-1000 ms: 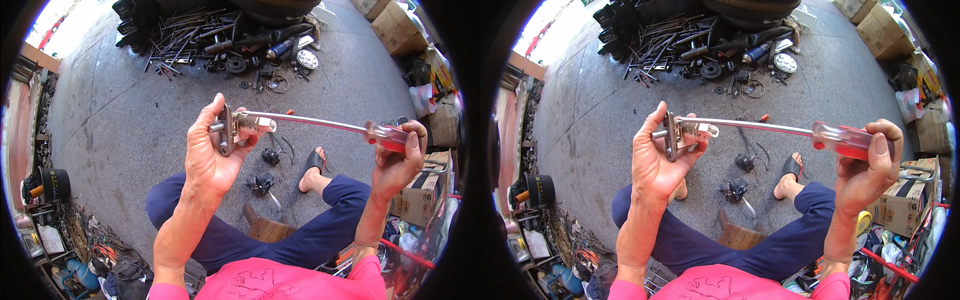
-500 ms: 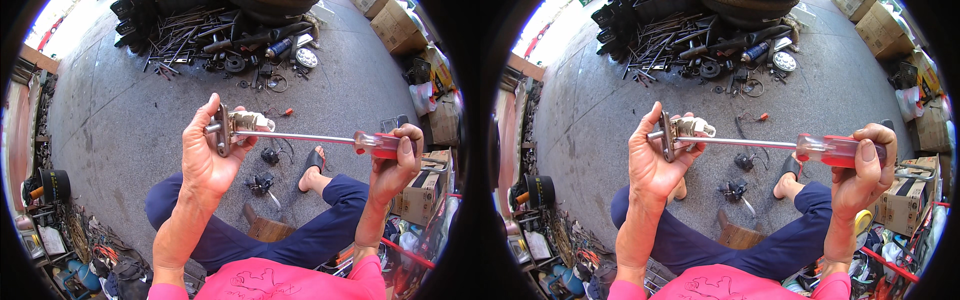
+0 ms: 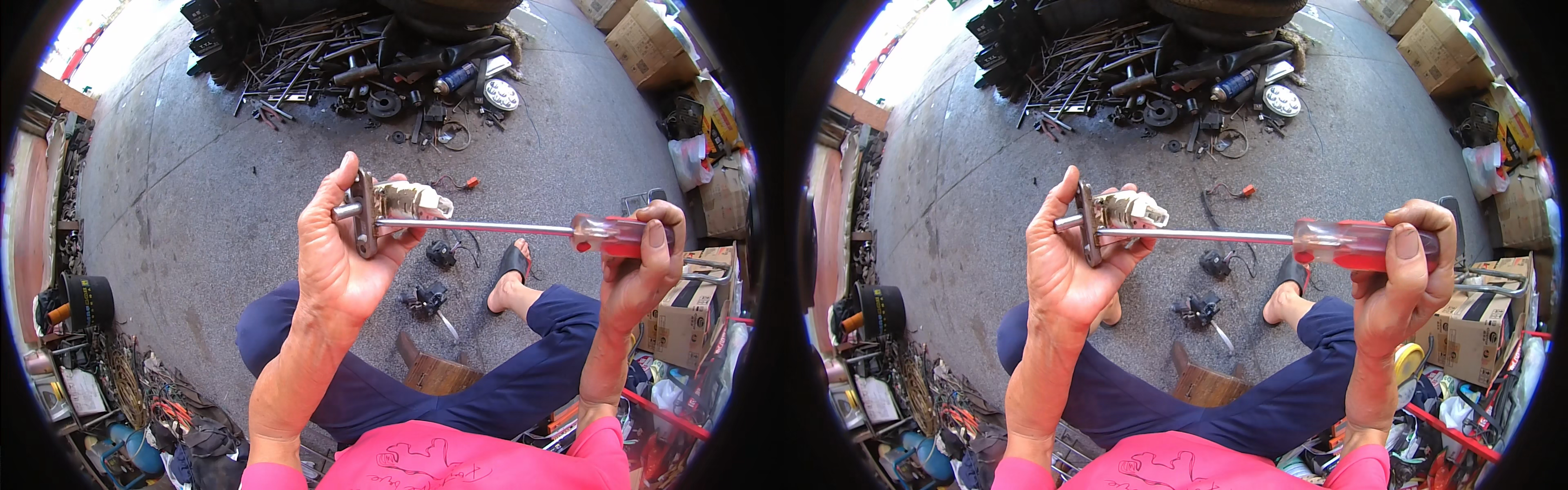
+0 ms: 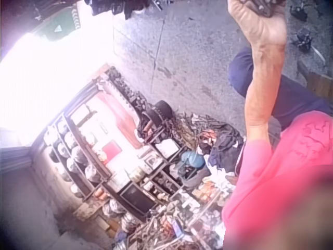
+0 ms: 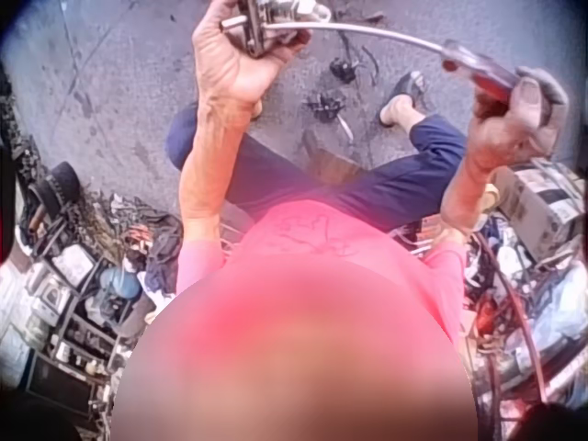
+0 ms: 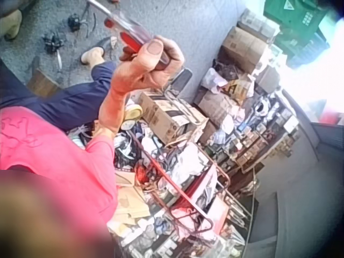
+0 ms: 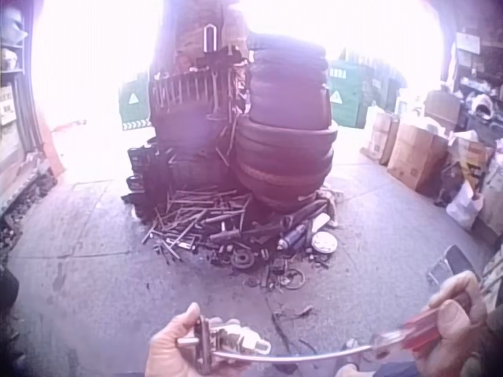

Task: The person sits on the floor and uses a screwdriver to disassemble a small mechanical component, removing screws and separating internal parts. The person then reassembles the component by inserting parts back into the housing and tightening screws.

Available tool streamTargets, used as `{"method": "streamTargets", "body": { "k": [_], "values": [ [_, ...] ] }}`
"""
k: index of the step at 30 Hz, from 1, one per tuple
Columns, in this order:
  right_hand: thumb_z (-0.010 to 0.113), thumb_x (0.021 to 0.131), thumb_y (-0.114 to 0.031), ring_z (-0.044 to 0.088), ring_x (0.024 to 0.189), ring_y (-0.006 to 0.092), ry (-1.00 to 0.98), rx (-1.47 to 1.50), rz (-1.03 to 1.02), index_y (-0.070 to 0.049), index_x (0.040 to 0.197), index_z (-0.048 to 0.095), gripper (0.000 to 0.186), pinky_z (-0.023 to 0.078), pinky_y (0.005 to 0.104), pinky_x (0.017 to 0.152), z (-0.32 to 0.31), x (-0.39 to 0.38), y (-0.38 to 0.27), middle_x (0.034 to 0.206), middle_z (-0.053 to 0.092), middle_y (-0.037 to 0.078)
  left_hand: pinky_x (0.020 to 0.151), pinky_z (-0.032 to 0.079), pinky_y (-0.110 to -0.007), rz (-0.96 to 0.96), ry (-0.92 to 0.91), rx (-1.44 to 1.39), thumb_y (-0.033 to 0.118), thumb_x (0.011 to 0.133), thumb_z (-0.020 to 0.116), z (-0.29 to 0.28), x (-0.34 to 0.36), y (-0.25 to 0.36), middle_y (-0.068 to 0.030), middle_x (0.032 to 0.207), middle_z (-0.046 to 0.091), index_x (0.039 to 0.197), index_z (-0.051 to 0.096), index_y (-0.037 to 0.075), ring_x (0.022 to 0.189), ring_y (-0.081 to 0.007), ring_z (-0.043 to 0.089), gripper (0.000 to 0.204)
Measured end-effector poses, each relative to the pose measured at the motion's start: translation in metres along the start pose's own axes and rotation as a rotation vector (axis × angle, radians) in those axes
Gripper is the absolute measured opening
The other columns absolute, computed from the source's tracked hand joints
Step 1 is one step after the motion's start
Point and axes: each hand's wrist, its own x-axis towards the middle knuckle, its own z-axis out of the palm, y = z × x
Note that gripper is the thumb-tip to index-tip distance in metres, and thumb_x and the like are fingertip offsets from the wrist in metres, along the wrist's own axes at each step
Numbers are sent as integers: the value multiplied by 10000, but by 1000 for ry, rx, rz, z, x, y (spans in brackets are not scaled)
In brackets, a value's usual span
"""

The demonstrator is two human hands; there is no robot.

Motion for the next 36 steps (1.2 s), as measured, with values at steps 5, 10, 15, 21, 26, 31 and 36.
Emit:
{"method": "streamTargets", "body": {
  "k": [5,10,15,21,26,31,36],
  "values": [
    [538,905,-207,484,437,47,-11,2,-75,-21,947,537,191,345,175,359,-3,-3,5,800,511,22,839,526,-508,-17,-23,-67,332,885,665,-1,2,1,-163,985,622,869,590,52,922,-331,651,291],
    [532,902,-208,483,437,51,28,-4,-66,-11,949,539,202,345,183,349,-4,-2,4,847,518,36,897,480,-505,-29,-58,-78,375,880,654,-7,4,3,-219,1028,658,1018,614,-90,892,-363,635,486],
    [497,934,-224,423,422,48,46,-62,-87,-24,977,512,205,300,183,357,-1,-3,4,752,509,40,896,475,-504,6,-32,-48,381,879,654,-4,5,3,-223,1016,659,1037,609,-98,883,-362,632,506],
    [533,912,-223,486,432,50,18,2,-72,-14,953,537,214,341,177,349,-6,-3,6,832,523,31,907,465,-505,6,-46,-63,384,878,654,-5,3,4,-227,1015,657,1049,603,-102,898,-364,629,518],
    [533,916,-231,478,432,54,-6,47,-41,-13,979,520,227,350,180,356,-10,-5,7,833,517,35,917,456,-500,3,-59,-70,394,888,643,-5,4,4,-225,1025,658,1045,605,-103,912,-366,628,523],
    [545,912,-227,487,453,57,51,47,-78,-17,985,513,224,383,179,374,-6,-8,10,844,519,36,927,446,-495,12,-84,-97,416,915,606,-7,3,4,-237,997,670,1047,608,-96,930,-367,630,529],
    [555,923,-243,507,475,53,30,44,-60,-23,987,512,234,386,178,374,-4,-9,8,848,519,37,925,437,-488,42,-106,-41,436,941,559,-8,2,5,-254,990,671,1045,606,-94,936,-373,637,542]
  ]
}}
